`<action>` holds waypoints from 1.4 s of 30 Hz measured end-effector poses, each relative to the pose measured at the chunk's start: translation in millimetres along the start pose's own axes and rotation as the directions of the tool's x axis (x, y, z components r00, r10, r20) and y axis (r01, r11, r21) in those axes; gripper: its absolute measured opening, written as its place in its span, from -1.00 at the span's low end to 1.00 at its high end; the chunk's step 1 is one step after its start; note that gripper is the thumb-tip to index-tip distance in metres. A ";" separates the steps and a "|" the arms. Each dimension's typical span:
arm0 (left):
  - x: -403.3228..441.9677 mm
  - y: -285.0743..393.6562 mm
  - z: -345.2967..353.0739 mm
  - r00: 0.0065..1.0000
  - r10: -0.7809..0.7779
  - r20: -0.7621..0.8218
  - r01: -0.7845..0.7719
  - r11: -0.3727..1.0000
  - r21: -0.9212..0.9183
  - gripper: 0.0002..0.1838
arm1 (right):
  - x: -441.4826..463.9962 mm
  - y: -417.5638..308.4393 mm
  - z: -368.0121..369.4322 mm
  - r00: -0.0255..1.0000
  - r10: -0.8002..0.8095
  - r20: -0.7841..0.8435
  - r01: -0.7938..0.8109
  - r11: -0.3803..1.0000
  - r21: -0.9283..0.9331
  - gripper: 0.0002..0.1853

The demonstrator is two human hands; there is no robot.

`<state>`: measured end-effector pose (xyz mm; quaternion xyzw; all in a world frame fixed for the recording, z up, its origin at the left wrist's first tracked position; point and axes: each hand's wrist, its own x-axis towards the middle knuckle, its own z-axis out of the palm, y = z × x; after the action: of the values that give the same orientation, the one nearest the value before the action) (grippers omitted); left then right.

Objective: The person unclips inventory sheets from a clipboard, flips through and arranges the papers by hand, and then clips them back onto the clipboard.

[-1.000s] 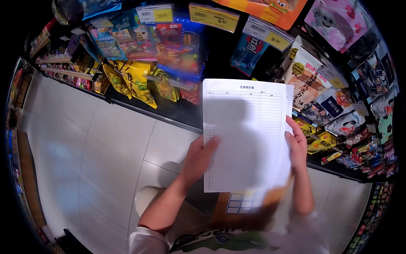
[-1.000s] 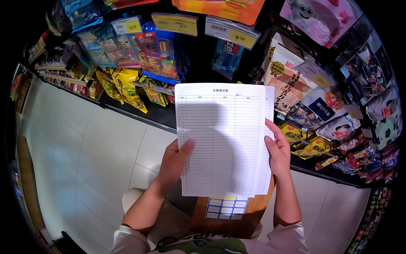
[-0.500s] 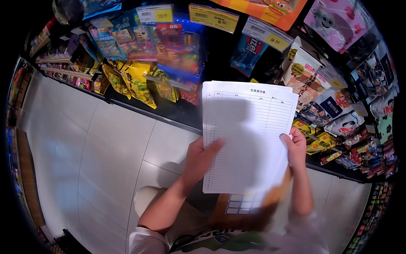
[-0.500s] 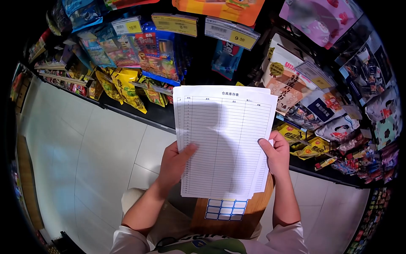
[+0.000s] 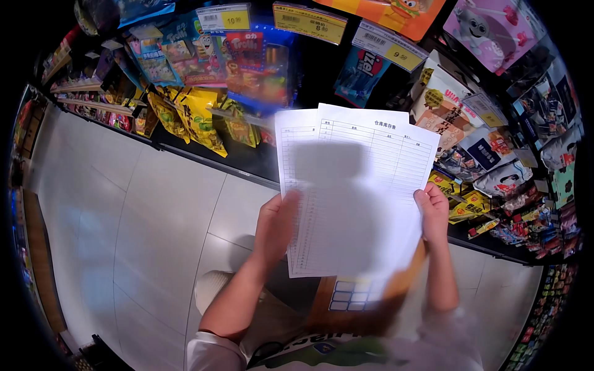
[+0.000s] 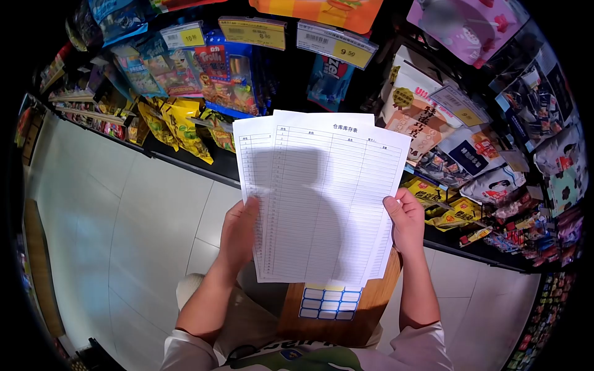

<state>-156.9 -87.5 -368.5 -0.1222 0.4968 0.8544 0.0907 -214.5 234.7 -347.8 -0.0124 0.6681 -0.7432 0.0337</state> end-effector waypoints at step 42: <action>0.7 37.8 -60.3 0.991 0.077 -0.109 -0.083 0.996 -0.044 -0.48 | 7.7 7.9 -31.8 0.993 0.063 0.102 -0.092 0.945 0.312 -0.50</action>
<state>-160.9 -158.6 -366.2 -0.1501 0.4846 0.8613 0.0266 -223.8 264.9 -359.3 -0.0144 0.5381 -0.8374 0.0948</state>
